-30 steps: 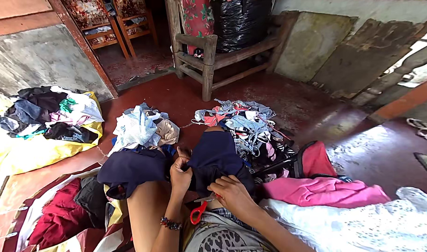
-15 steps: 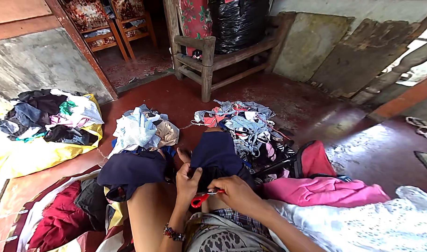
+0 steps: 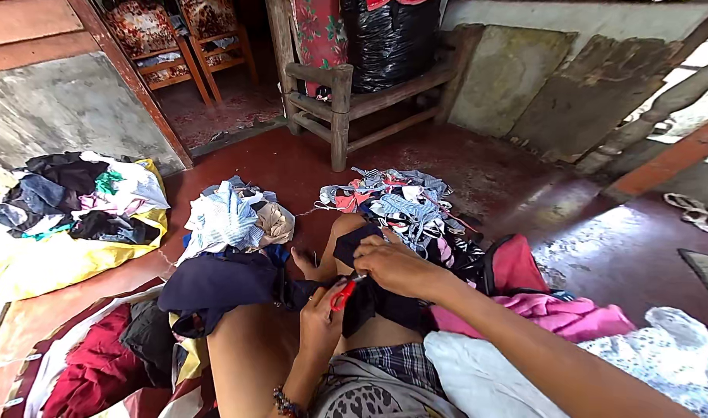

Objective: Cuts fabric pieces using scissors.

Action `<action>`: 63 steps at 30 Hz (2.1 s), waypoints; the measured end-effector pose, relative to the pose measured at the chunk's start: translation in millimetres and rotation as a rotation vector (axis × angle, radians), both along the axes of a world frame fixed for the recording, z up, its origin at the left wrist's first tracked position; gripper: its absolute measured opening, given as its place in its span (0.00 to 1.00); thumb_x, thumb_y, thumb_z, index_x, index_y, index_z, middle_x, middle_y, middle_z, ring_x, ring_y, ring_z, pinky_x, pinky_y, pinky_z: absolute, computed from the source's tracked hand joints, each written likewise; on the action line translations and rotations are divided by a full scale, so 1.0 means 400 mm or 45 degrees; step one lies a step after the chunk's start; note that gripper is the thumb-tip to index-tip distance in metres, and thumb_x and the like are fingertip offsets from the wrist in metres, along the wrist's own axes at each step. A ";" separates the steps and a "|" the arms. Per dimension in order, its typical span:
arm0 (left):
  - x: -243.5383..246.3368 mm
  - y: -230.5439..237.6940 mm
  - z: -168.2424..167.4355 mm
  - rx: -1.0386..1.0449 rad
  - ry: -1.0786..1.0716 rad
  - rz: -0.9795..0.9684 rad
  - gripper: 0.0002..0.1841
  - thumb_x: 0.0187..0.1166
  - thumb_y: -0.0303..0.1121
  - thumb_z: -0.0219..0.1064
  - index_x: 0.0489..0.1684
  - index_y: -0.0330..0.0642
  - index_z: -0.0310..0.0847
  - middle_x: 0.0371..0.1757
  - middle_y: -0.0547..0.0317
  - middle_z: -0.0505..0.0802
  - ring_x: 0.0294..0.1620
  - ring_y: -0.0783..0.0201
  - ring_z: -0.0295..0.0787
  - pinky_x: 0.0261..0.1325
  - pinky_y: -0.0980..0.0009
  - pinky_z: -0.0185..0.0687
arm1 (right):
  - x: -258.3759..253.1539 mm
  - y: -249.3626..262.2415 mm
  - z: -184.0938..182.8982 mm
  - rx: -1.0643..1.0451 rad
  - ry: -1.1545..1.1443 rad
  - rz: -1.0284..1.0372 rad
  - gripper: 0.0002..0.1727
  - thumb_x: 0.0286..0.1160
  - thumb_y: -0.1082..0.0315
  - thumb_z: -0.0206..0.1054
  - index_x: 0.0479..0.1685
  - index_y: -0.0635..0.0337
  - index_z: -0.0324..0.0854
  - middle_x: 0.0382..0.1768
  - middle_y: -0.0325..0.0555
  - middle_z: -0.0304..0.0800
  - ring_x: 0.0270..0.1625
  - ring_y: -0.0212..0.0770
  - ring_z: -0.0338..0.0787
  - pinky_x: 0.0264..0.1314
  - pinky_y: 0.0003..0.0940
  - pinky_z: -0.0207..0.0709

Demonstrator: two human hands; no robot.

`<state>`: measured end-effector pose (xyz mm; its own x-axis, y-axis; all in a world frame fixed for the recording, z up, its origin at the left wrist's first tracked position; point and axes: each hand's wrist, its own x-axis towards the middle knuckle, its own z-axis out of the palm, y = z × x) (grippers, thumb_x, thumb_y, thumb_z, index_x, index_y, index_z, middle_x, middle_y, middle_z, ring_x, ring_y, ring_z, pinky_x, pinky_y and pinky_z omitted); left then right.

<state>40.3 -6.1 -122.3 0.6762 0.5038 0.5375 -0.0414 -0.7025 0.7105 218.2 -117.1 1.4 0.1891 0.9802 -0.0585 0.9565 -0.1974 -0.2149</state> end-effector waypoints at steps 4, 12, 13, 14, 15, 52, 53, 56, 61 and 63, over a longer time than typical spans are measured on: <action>-0.005 0.000 -0.004 -0.328 -0.001 -0.020 0.38 0.68 0.28 0.77 0.85 0.41 0.69 0.34 0.59 0.91 0.33 0.69 0.88 0.43 0.70 0.88 | -0.030 -0.121 -0.063 -0.088 -0.072 -0.019 0.08 0.79 0.72 0.64 0.48 0.51 0.88 0.79 0.45 0.78 0.83 0.58 0.72 0.83 0.74 0.56; 0.000 0.015 -0.009 -0.668 -0.059 -0.108 0.38 0.64 0.22 0.77 0.82 0.37 0.71 0.41 0.53 0.93 0.37 0.64 0.90 0.45 0.69 0.90 | -0.063 -0.152 -0.158 0.317 -0.196 -0.009 0.14 0.73 0.78 0.66 0.51 0.50 0.86 0.71 0.43 0.84 0.76 0.52 0.81 0.78 0.62 0.72; 0.000 0.016 -0.010 -0.712 -0.087 -0.122 0.37 0.63 0.21 0.76 0.81 0.37 0.72 0.44 0.51 0.93 0.38 0.63 0.91 0.45 0.68 0.91 | -0.073 -0.147 -0.158 0.392 -0.188 0.002 0.15 0.75 0.76 0.64 0.56 0.49 0.84 0.68 0.42 0.85 0.75 0.49 0.82 0.80 0.59 0.71; -0.001 0.015 -0.010 -0.741 -0.111 -0.137 0.36 0.64 0.20 0.76 0.80 0.36 0.73 0.46 0.50 0.94 0.39 0.62 0.92 0.45 0.67 0.92 | -0.085 -0.139 -0.158 0.473 -0.188 -0.008 0.15 0.79 0.72 0.60 0.61 0.47 0.81 0.64 0.39 0.87 0.71 0.46 0.84 0.77 0.54 0.75; -0.001 0.011 -0.011 -0.753 -0.139 -0.154 0.35 0.64 0.19 0.76 0.78 0.35 0.75 0.47 0.49 0.93 0.39 0.61 0.92 0.44 0.67 0.92 | -0.098 -0.129 -0.157 0.548 -0.179 -0.037 0.15 0.84 0.68 0.58 0.65 0.47 0.79 0.58 0.39 0.89 0.63 0.45 0.87 0.67 0.49 0.80; -0.001 -0.001 -0.029 -1.405 -0.426 -0.373 0.30 0.65 0.15 0.74 0.72 0.32 0.78 0.48 0.43 0.92 0.46 0.60 0.92 0.53 0.63 0.90 | -0.174 -0.108 -0.212 0.738 -0.082 0.217 0.07 0.85 0.72 0.59 0.54 0.57 0.78 0.43 0.49 0.84 0.46 0.47 0.90 0.46 0.37 0.88; 0.000 -0.002 -0.030 -1.388 -0.417 -0.377 0.30 0.65 0.15 0.73 0.73 0.32 0.77 0.49 0.43 0.92 0.46 0.60 0.92 0.53 0.63 0.90 | -0.175 -0.109 -0.213 0.737 -0.074 0.217 0.07 0.85 0.72 0.59 0.54 0.57 0.78 0.43 0.49 0.84 0.46 0.47 0.90 0.47 0.37 0.88; 0.001 -0.003 -0.032 -1.324 -0.392 -0.379 0.30 0.66 0.16 0.74 0.73 0.33 0.77 0.50 0.43 0.92 0.48 0.59 0.92 0.56 0.63 0.89 | -0.175 -0.109 -0.211 0.732 -0.050 0.222 0.08 0.85 0.73 0.58 0.56 0.57 0.77 0.44 0.50 0.84 0.47 0.47 0.89 0.50 0.36 0.88; 0.002 -0.003 -0.031 -1.258 -0.389 -0.376 0.30 0.66 0.14 0.72 0.73 0.32 0.77 0.49 0.43 0.92 0.46 0.59 0.92 0.55 0.63 0.89 | -0.176 -0.110 -0.207 0.744 -0.053 0.232 0.08 0.86 0.73 0.57 0.56 0.57 0.77 0.45 0.49 0.83 0.48 0.46 0.89 0.50 0.35 0.87; 0.004 -0.004 -0.028 -1.216 -0.381 -0.368 0.30 0.66 0.14 0.71 0.74 0.31 0.75 0.47 0.43 0.92 0.45 0.59 0.91 0.55 0.64 0.89 | -0.177 -0.110 -0.204 0.745 -0.041 0.223 0.08 0.86 0.73 0.57 0.56 0.58 0.77 0.45 0.49 0.83 0.48 0.47 0.89 0.51 0.35 0.87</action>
